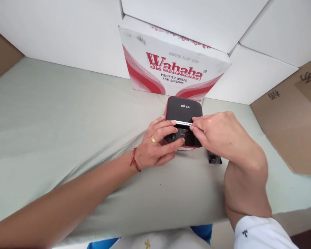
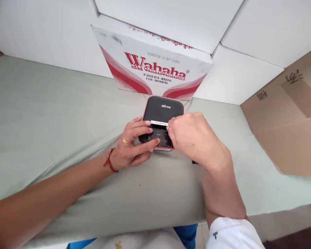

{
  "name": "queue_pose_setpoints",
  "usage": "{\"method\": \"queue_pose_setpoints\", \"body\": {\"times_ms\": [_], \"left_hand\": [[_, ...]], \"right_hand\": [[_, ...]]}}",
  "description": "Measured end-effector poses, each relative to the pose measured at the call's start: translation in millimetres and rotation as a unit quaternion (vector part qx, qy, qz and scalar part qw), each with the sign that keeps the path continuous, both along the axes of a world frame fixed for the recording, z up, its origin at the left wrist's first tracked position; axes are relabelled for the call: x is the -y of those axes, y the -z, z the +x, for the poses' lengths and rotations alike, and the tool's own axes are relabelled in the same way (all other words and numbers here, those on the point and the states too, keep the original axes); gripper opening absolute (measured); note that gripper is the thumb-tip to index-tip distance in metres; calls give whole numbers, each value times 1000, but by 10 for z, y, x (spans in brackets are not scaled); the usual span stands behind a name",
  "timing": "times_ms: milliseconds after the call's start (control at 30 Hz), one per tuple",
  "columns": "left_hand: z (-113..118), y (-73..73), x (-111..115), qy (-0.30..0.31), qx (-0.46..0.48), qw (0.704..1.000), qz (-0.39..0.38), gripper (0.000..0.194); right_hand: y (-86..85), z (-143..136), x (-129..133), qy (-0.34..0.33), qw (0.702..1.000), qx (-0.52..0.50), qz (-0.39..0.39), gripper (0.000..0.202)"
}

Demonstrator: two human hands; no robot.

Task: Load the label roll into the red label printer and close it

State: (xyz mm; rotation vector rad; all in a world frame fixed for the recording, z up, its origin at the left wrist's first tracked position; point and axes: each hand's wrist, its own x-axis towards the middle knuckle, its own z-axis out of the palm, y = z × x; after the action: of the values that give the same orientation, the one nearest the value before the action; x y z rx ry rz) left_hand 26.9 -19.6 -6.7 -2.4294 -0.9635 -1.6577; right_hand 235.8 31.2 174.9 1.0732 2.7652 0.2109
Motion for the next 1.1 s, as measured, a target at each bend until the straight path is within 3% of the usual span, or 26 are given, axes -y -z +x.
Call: {"method": "queue_pose_setpoints", "body": {"times_ms": [167, 300, 400, 467, 600, 867, 1100], "left_hand": [[-48, -52, -22, -30, 90, 994, -63, 43], [-122, 23, -119, -45, 221, 951, -213, 40], [-175, 120, -227, 25, 291, 901, -320, 65], [-198, 156, -282, 78, 327, 870, -360, 69], [-211, 123, -313, 127, 363, 835, -394, 71], [-237, 123, -329, 160, 329, 827, -427, 88], [-187, 57, -312, 173, 353, 799, -455, 96]], "right_hand": [[-33, 189, -50, 8, 997, -53, -61, 32], [-56, 260, 107, -61, 989, -79, -104, 31], [-48, 250, 241, -124, 979, -103, -124, 34], [-29, 230, 292, -144, 977, -109, -116, 33], [5, 199, 312, -156, 977, -107, -101, 36], [-30, 127, 329, -169, 979, -85, -78, 42], [-1, 121, 317, -158, 981, -77, -78, 39]]}}
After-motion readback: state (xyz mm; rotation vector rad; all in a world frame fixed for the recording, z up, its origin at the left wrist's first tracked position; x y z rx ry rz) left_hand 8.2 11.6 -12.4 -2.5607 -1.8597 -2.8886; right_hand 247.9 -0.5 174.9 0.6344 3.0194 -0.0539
